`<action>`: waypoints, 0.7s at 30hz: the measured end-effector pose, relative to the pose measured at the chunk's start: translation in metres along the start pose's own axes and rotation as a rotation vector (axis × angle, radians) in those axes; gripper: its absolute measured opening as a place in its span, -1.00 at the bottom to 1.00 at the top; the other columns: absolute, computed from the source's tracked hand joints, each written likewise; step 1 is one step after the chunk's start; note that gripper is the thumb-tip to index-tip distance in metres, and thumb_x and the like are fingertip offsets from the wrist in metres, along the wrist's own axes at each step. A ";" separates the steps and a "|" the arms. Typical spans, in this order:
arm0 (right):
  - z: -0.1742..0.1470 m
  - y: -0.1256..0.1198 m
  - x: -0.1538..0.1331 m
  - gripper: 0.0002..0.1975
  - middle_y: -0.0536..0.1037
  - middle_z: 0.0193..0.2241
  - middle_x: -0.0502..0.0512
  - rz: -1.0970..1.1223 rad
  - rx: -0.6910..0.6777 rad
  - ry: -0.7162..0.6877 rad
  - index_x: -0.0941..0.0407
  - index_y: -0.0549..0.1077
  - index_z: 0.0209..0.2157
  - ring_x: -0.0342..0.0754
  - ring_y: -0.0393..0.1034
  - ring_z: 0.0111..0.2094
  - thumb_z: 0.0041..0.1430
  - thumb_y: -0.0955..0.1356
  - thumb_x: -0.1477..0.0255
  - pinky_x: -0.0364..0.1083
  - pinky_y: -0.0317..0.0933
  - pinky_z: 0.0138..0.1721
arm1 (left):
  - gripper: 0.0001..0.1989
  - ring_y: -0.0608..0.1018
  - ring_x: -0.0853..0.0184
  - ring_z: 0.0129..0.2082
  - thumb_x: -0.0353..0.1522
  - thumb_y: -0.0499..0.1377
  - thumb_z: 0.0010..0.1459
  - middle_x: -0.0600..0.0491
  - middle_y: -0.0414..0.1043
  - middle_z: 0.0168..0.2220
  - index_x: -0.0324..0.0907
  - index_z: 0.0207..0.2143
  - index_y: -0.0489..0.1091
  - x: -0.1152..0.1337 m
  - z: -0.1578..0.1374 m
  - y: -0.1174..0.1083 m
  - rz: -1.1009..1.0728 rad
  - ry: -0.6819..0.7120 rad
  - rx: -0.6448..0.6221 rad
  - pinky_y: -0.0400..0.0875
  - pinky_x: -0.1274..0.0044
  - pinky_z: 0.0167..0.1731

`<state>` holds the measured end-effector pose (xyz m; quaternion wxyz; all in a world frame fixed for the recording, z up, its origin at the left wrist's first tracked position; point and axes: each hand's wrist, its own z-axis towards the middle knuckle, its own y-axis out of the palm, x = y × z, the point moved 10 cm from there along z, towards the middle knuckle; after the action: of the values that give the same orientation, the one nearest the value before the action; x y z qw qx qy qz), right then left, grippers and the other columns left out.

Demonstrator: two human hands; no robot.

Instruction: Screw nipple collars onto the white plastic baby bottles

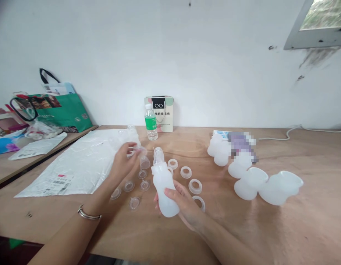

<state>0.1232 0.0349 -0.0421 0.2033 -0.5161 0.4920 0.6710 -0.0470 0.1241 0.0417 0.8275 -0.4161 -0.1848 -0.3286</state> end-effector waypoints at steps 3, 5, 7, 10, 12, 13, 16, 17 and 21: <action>0.000 -0.005 -0.002 -0.67 0.50 -0.44 0.05 -0.083 0.036 -0.007 0.14 0.34 -0.26 -0.12 0.40 -0.47 0.02 0.38 0.21 -0.15 0.22 -0.50 | -0.72 0.48 0.35 -0.21 -0.24 0.08 0.16 -0.02 0.37 -0.15 -0.18 -0.11 0.25 0.004 -0.002 -0.025 -0.424 -0.074 0.198 0.37 0.50 -0.20; 0.001 -0.008 -0.003 -0.62 0.49 -0.43 0.05 -0.137 0.061 0.002 0.14 0.34 -0.22 -0.11 0.39 -0.46 -0.01 0.39 0.21 -0.15 0.21 -0.50 | -0.73 0.48 0.38 -0.23 -0.22 0.08 0.17 0.01 0.39 -0.21 -0.16 -0.12 0.27 0.009 -0.006 -0.023 -0.679 -0.123 0.190 0.38 0.54 -0.22; 0.001 -0.011 -0.002 -0.59 0.49 -0.44 0.05 -0.178 0.080 0.022 0.14 0.34 -0.19 -0.11 0.38 -0.46 -0.03 0.40 0.20 -0.15 0.20 -0.50 | -0.75 0.47 0.39 -0.24 -0.24 0.09 0.17 0.03 0.40 -0.24 -0.15 -0.14 0.29 0.021 -0.011 -0.019 -0.790 -0.128 0.164 0.38 0.56 -0.23; 0.002 -0.012 0.002 -0.59 0.48 -0.44 0.02 -0.221 0.087 0.055 0.13 0.34 -0.18 -0.13 0.37 -0.47 -0.03 0.41 0.21 -0.15 0.20 -0.49 | -0.78 0.47 0.40 -0.28 -0.27 0.14 0.14 0.03 0.41 -0.26 -0.16 -0.18 0.32 0.041 -0.019 -0.018 -0.788 -0.063 0.131 0.39 0.58 -0.27; 0.002 -0.012 0.002 -0.59 0.46 -0.46 -0.01 -0.240 0.085 0.058 0.13 0.35 -0.18 -0.15 0.36 -0.48 -0.03 0.41 0.21 -0.17 0.18 -0.50 | -0.79 0.47 0.38 -0.29 -0.29 0.15 0.13 0.03 0.43 -0.27 -0.16 -0.18 0.33 0.052 -0.023 -0.012 -0.744 -0.024 0.051 0.38 0.56 -0.27; 0.002 -0.012 0.002 -0.59 0.45 -0.48 -0.02 -0.247 0.085 0.054 0.13 0.35 -0.18 -0.15 0.35 -0.48 -0.03 0.41 0.21 -0.17 0.17 -0.51 | -0.79 0.47 0.37 -0.28 -0.30 0.14 0.14 0.02 0.43 -0.25 -0.17 -0.17 0.34 0.057 -0.025 -0.007 -0.716 -0.005 -0.009 0.38 0.55 -0.26; 0.001 -0.011 0.000 -0.62 0.43 -0.50 -0.02 -0.248 0.087 0.028 0.13 0.36 -0.25 -0.17 0.32 -0.52 -0.06 0.42 0.20 -0.18 0.15 -0.54 | -0.74 0.46 0.30 -0.19 -0.31 0.11 0.16 -0.05 0.40 -0.13 -0.16 -0.09 0.33 0.073 -0.034 0.006 -0.630 0.093 -0.161 0.37 0.47 -0.18; 0.001 -0.011 0.000 -0.63 0.43 -0.51 -0.03 -0.241 0.094 0.020 0.13 0.36 -0.28 -0.17 0.32 -0.53 -0.06 0.42 0.19 -0.18 0.14 -0.55 | -0.71 0.45 0.28 -0.15 -0.32 0.11 0.16 -0.06 0.38 -0.09 -0.16 -0.05 0.31 0.078 -0.038 0.008 -0.608 0.137 -0.182 0.36 0.45 -0.15; -0.003 -0.013 -0.002 -0.62 0.43 -0.53 -0.02 -0.190 0.125 0.002 0.12 0.35 -0.30 -0.16 0.32 -0.55 -0.06 0.41 0.16 -0.17 0.15 -0.56 | -0.42 0.39 0.17 -0.02 -0.28 0.25 0.01 -0.09 0.28 0.05 -0.10 0.09 0.16 0.095 -0.048 0.012 -0.470 0.287 -0.217 0.32 0.34 -0.05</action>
<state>0.1353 0.0386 -0.0455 0.2973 -0.5472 0.4820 0.6163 0.0306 0.0528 0.0619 0.6970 -0.3974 -0.1208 -0.5845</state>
